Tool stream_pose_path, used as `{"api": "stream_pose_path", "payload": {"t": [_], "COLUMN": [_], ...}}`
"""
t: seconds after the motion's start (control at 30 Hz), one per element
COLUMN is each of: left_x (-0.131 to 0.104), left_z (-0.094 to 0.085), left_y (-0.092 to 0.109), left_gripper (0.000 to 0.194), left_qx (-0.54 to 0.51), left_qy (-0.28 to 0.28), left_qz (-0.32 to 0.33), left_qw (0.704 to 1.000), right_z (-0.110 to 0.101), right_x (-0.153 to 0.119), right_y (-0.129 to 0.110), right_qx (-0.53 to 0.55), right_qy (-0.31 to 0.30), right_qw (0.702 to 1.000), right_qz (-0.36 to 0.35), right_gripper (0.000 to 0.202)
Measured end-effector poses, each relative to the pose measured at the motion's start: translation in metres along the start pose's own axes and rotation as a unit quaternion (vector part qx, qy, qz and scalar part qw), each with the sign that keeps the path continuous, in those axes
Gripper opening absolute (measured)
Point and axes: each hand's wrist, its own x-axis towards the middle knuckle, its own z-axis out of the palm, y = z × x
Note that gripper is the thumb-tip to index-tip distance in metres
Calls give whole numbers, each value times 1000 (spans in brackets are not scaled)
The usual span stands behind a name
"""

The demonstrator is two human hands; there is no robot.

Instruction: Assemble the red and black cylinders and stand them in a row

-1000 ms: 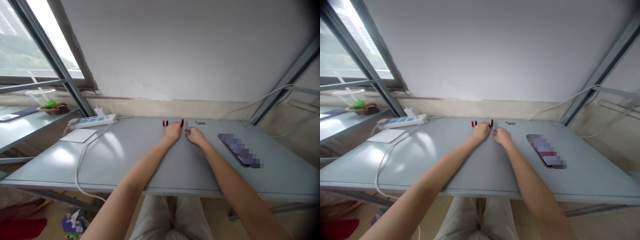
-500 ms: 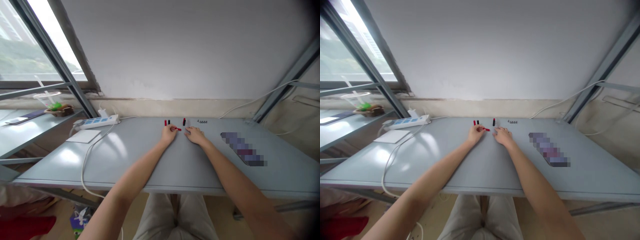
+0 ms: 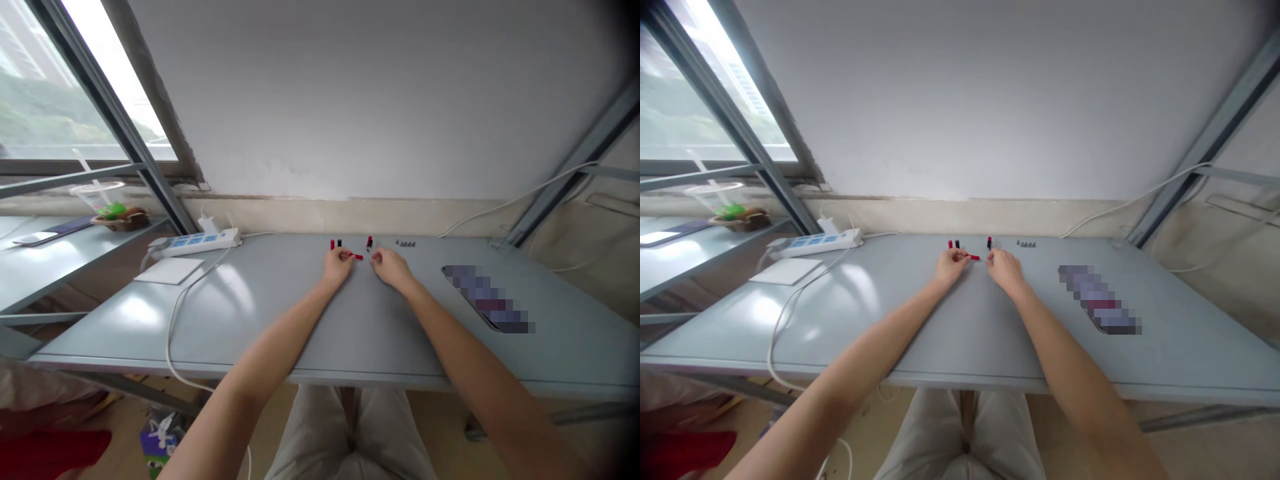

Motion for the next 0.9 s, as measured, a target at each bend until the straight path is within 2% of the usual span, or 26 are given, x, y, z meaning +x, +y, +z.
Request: {"api": "stream_pose_path", "payload": {"t": [0.17,0.4,0.57,0.67,0.8,0.9], "left_x": [3,4,0,-2,-3,-4], "left_z": [0,-1,-5,-7,-5,-4], "left_y": [-3,-5,0,4,7,9], "left_gripper": [4,9,11,13,13,12], "left_qx": [-11,-41,-89,-133,-162,-169], "left_qy": [3,-2,-12,-36,-96,-103], "left_qz": [-20,-34,-54,-58,-57,-60], "left_qw": [1000,999,994,989,980,978], "right_z": [-3,1,2,-1,-8,-9], "right_x": [5,14,18,15,8,5], "right_y": [2,11,17,14,1,-4], "right_qx": [89,249,328,368,402,401], "right_qy": [81,93,64,43,-38,-72], "right_qw": [993,963,937,921,909,909], "right_qz": [14,48,100,123,104,92], "right_gripper": [12,8,12,14,12,11]}}
